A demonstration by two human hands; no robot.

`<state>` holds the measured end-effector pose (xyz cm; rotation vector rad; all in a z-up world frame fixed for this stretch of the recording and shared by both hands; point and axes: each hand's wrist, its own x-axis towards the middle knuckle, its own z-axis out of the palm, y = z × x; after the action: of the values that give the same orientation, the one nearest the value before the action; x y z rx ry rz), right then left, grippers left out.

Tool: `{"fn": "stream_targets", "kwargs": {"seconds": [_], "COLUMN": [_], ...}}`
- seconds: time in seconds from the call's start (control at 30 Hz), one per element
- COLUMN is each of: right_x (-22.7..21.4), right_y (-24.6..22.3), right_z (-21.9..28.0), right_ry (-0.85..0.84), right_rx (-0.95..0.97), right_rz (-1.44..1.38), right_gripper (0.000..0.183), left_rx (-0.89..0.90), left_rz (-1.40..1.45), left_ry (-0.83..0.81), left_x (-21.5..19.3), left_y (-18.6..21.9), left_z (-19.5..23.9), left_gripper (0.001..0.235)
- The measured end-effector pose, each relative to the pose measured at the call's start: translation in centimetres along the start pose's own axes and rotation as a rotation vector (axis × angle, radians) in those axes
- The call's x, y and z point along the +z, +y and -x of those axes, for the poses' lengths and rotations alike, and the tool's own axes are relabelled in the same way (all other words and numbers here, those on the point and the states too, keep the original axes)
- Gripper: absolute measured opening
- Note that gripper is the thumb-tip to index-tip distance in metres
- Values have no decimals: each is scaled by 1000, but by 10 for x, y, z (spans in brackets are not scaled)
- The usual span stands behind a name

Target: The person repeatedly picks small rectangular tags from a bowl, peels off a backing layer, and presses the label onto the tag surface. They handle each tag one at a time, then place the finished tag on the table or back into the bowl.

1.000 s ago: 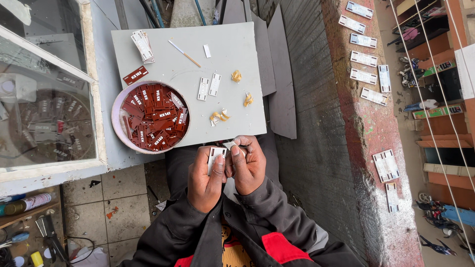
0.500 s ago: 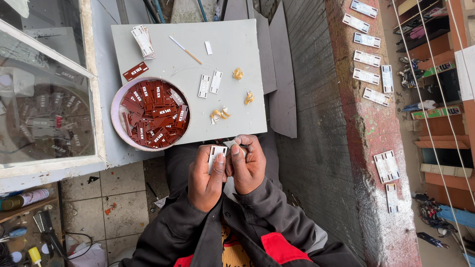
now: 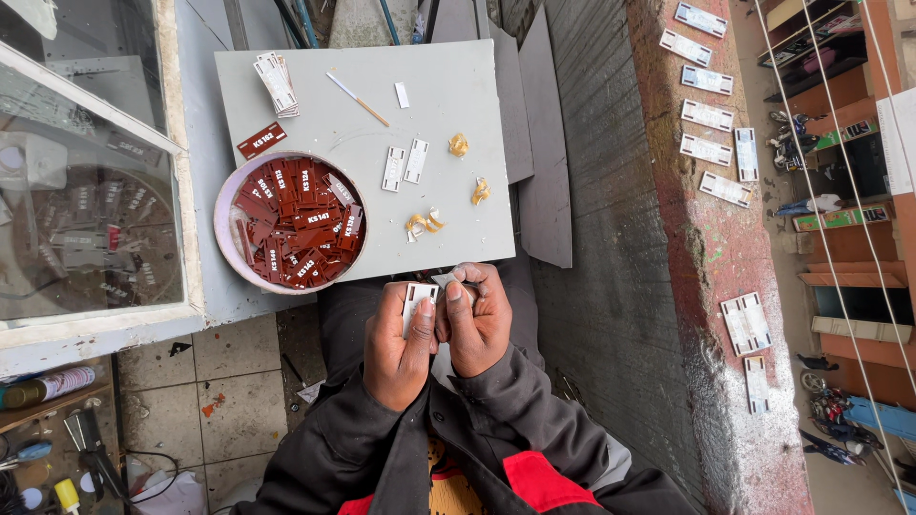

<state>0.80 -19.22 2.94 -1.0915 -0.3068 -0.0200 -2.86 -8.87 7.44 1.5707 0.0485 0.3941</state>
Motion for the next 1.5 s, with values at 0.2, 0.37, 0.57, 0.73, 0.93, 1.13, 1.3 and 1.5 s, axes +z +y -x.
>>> {"fn": "stream_targets", "kwargs": {"seconds": [0.2, 0.37, 0.57, 0.73, 0.93, 1.13, 1.3, 1.5], "right_x": [1, 1, 1, 0, 0, -7, -4, -14], "right_y": [0, -1, -1, 1, 1, 7, 0, 4], "right_z": [-1, -1, 0, 1, 1, 0, -1, -2], "right_ry": [-4, -10, -9, -11, -11, -42, -49, -114], "right_rx": [-5, -10, -12, -12, -7, 14, 29, 94], "right_rz": [38, 53, 65, 79, 64, -5, 54, 96], "right_gripper": [15, 15, 16, 15, 14, 15, 14, 17], "left_rx": [-6, -6, -6, -9, -15, -25, -12, -11], "left_rz": [-4, -3, -7, -9, 3, 29, 18, 13], "left_ry": [7, 9, 7, 7, -9, -27, -41, -52], "left_x": [-1, -1, -1, -1, -2, -5, -6, -9], "left_y": [-2, -1, 2, 5, -1, -4, 0, 2], "left_z": [0, 0, -1, -2, 0, 2, 0, -2], "left_gripper": [21, 21, 21, 21, 21, 21, 21, 21]}}
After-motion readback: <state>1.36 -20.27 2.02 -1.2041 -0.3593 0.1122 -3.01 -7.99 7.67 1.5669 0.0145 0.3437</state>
